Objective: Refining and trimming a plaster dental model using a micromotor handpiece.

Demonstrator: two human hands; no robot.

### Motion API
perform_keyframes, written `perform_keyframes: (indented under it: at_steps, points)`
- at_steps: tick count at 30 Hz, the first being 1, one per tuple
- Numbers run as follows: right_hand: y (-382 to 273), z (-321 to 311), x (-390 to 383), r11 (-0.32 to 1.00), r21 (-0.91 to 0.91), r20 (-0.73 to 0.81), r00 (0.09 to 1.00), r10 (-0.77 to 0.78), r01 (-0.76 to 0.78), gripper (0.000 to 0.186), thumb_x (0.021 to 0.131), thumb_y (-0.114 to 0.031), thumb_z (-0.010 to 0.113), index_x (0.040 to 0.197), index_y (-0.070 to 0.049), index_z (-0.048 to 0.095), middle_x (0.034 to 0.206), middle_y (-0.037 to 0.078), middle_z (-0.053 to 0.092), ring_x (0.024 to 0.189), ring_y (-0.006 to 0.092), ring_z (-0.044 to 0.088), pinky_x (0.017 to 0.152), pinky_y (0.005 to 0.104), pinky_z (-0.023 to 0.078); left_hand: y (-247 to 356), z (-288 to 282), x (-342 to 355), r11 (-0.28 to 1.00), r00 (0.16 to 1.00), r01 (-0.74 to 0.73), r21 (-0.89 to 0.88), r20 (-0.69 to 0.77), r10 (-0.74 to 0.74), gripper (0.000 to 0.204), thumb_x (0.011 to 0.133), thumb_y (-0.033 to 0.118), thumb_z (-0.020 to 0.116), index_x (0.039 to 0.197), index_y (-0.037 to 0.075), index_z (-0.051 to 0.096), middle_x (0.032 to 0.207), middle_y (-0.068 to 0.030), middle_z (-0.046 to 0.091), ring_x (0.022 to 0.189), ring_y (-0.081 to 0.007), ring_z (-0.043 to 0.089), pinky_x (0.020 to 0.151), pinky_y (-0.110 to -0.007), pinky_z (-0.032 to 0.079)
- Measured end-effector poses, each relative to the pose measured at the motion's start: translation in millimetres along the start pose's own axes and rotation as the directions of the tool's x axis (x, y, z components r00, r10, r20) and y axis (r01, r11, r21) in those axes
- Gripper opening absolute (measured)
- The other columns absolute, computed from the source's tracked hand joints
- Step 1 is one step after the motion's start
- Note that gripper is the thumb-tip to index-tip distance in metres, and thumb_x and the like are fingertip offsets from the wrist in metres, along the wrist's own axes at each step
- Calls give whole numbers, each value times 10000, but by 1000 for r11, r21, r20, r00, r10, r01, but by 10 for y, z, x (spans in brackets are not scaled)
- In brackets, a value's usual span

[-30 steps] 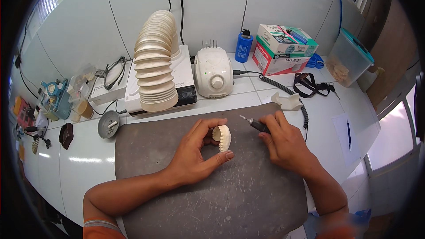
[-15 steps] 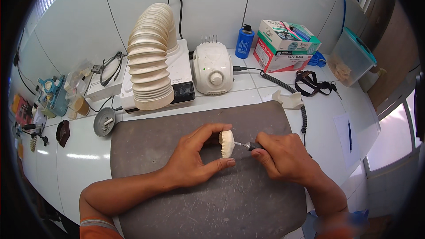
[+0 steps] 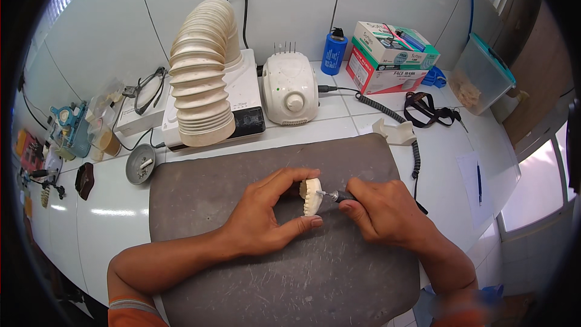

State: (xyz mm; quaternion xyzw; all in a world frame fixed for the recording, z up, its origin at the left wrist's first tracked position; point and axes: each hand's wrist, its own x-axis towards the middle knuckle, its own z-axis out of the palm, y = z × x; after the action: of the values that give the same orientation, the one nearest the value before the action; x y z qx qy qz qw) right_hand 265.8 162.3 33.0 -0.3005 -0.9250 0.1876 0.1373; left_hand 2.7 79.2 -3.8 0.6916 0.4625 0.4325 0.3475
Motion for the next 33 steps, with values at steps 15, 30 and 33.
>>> perform_keyframes:
  at_steps: [15,30,33]
  points:
    - [8,22,0,1000,-24,-11,1000,-12,12,423,1133,-430,639,948,-55,576,776,158,703,641,438,681,577,525,509,19,-3,6,1000,1000,-4,16,-1,4,719,912,236,947,1530,51,629,1245,-158,723,1137,-278,730,1017,-406,586]
    - [7,21,3,999,-30,-8,1000,-25,25,427,1131,-428,645,943,-51,577,780,163,706,647,447,683,581,530,514,37,-16,5,999,1000,6,37,6,-6,710,921,253,940,1532,53,637,1202,-153,716,1111,-279,727,1001,-404,582]
    - [15,23,-1,1000,-15,-12,1000,-17,17,431,1133,-433,640,942,-51,575,782,164,707,645,448,680,581,533,511,32,-15,5,999,1000,4,43,8,-5,712,922,258,939,1532,50,637,1190,-152,713,1099,-275,722,992,-404,580]
